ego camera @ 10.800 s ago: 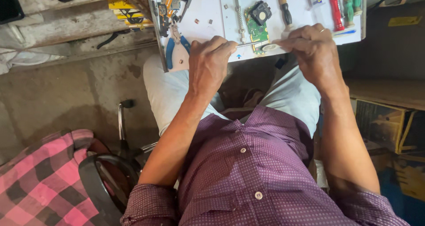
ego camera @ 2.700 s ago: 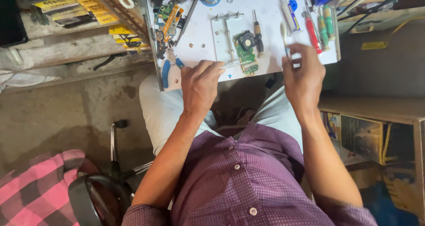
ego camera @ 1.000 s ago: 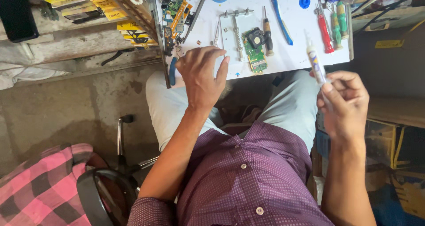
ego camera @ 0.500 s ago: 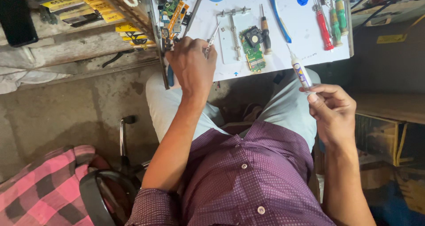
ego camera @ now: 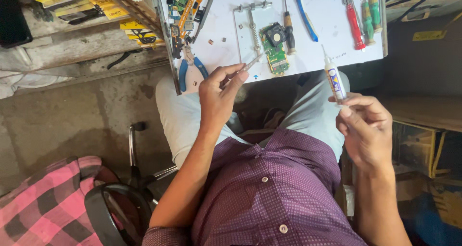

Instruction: The person sits at a repair bench and applies flux from a syringe bottle onto a green circuit board. They use tweezers to work on the board, pick up and reposition small components, and then pick up a soldering iron with a coiled cord and hold it near the board while steadying the board with the other hand.

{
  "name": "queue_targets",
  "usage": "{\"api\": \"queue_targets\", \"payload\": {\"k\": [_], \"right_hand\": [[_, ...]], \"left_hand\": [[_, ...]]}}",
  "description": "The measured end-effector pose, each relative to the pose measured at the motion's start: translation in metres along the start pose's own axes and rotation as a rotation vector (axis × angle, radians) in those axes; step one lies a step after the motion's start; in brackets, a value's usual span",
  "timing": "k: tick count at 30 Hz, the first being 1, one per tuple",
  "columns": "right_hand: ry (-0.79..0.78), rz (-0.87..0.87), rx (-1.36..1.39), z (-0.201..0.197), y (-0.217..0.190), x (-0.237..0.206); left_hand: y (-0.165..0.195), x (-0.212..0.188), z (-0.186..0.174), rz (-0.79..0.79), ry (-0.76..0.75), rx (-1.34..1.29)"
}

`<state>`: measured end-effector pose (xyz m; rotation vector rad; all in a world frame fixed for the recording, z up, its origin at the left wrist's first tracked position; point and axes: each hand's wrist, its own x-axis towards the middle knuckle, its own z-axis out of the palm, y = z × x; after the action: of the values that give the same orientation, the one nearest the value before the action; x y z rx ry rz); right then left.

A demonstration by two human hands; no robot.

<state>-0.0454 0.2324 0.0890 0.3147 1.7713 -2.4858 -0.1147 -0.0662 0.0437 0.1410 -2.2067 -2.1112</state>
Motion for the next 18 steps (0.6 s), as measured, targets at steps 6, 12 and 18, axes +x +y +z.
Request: {"api": "queue_targets", "payload": {"k": [6,12,18], "right_hand": [[0.007,-0.03,-0.316,0.004,0.002,-0.001],[-0.001,0.002,-0.621,0.005,0.01,-0.004],[-0.014,0.014,-0.592,0.006,0.017,-0.007]], "left_hand": [[0.01,-0.002,0.001,0.074,-0.049,0.295],[0.013,-0.003,0.006,0.274,-0.071,0.36],[0.008,-0.005,0.005,0.291,-0.088,0.368]]}}
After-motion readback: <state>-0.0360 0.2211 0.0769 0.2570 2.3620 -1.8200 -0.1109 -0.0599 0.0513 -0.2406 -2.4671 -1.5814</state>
